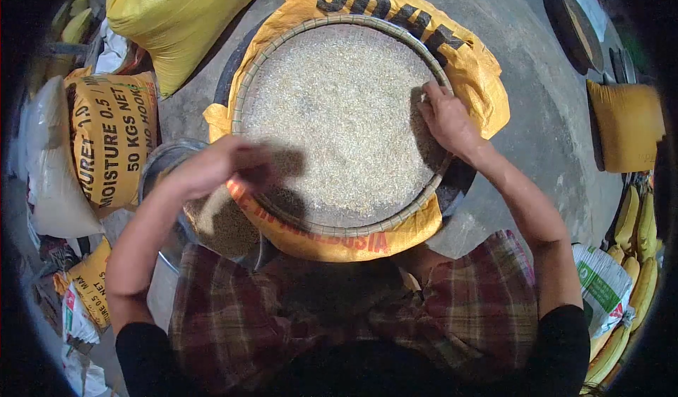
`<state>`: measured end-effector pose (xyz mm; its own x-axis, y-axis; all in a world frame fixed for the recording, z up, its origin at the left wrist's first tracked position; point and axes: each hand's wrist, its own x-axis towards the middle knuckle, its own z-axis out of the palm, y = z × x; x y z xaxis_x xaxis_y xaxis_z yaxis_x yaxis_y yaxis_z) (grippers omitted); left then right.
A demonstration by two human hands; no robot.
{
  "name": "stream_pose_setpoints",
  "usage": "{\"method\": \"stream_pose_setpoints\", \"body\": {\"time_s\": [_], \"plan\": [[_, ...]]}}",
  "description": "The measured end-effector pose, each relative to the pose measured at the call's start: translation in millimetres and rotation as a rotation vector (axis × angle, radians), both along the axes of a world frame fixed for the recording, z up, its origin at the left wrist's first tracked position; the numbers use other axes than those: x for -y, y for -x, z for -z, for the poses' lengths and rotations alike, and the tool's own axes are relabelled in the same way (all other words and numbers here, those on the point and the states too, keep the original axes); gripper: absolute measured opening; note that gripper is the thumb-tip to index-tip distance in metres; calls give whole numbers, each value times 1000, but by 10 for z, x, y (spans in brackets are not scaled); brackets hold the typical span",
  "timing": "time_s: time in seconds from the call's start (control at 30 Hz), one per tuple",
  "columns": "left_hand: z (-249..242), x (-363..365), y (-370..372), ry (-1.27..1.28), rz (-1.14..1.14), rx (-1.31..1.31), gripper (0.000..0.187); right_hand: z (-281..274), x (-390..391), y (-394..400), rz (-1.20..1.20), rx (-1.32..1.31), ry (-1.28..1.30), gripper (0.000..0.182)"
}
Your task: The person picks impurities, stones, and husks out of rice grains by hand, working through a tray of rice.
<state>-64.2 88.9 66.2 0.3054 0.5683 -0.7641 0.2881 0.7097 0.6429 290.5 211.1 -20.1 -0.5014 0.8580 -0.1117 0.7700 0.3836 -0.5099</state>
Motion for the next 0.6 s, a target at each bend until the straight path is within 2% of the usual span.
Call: {"method": "stream_pose_setpoints", "body": {"time_s": [0.07,0.1,0.13,0.2,0.27,0.3,0.33,0.37,0.4,0.47,0.5,0.57,0.6], "plan": [[-183,199,351,41,46,-120,30,167,78,33,-44,9,-39,24],[-213,328,473,117,35,-166,30,83,131,137,-118,-49,37,24],[-249,460,596,193,21,-214,30,183,200,254,-114,11,55,21],[-45,809,892,266,43,-249,29,87,344,477,-343,-117,82,24],[260,1184,1172,340,56,-284,29,-160,476,651,-397,-248,250,30],[418,1368,1297,258,256,-335,34,-223,460,691,-407,-258,283,32],[339,1323,1172,174,455,-380,41,-233,401,680,-411,-256,286,32],[242,1233,1039,429,352,-575,49,-219,273,625,-346,-255,171,30],[264,1249,1069,432,348,-574,49,-185,123,563,-282,-255,57,28],[314,1304,1134,183,355,-786,39,-7,-264,374,-178,-102,-115,26],[244,1215,1096,205,262,-619,39,29,-373,314,-114,-44,-120,26],[259,1198,1085,180,208,-609,38,132,-488,326,-53,18,-126,26],[266,1176,1075,151,155,-602,37,252,-507,368,-130,-13,-152,26]]}}
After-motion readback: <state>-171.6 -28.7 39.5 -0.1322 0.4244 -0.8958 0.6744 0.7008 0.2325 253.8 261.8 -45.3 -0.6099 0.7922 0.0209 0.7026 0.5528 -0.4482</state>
